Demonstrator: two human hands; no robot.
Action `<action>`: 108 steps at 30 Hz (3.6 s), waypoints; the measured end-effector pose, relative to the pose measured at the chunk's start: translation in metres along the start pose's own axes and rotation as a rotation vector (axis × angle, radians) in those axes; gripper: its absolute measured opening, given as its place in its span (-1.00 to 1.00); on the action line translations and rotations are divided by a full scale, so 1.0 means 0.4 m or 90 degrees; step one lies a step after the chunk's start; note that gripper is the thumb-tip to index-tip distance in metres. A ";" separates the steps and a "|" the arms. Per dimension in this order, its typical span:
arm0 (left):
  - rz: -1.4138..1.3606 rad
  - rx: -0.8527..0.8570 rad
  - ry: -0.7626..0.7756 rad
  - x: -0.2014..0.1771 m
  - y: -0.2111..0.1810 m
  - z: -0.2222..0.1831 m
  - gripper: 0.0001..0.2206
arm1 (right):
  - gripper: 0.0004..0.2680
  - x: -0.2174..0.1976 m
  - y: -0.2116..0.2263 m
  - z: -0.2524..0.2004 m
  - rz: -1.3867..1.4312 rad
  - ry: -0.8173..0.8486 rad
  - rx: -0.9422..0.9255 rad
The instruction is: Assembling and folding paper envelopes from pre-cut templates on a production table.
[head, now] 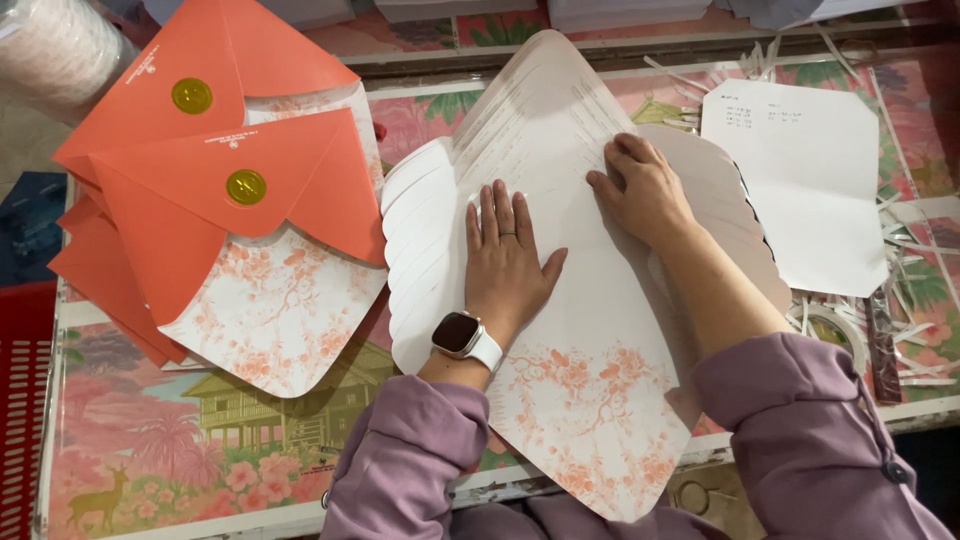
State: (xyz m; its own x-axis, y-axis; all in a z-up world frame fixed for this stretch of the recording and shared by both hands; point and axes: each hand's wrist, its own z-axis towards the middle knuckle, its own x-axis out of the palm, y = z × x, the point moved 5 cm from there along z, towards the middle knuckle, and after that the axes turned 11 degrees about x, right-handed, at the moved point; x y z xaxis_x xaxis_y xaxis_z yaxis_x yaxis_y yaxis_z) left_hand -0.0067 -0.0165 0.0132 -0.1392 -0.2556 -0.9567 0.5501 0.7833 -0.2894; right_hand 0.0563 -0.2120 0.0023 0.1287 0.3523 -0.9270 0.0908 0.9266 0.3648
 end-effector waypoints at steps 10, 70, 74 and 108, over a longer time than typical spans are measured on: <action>-0.017 0.006 -0.006 -0.010 -0.003 -0.002 -0.27 | -0.62 0.038 -0.012 0.080 -0.134 -0.034 0.050; -0.002 0.064 -0.145 0.023 -0.017 -0.043 -0.51 | -0.59 0.046 0.026 0.002 -0.119 -0.142 0.090; 0.050 0.082 -0.212 0.020 -0.021 -0.048 -0.53 | -0.59 0.040 0.029 -0.003 -0.110 -0.188 0.061; 0.062 0.206 -0.330 0.021 -0.033 -0.066 -0.68 | -0.65 0.024 0.053 -0.021 -0.089 -0.244 0.032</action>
State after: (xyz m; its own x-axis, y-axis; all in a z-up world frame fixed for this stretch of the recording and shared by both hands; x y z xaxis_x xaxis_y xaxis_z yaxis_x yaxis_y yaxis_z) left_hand -0.0369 -0.0142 0.0083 0.2973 -0.4971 -0.8152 0.7738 0.6257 -0.0993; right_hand 0.0513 -0.1879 0.0005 0.4701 0.1401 -0.8714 0.1803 0.9513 0.2501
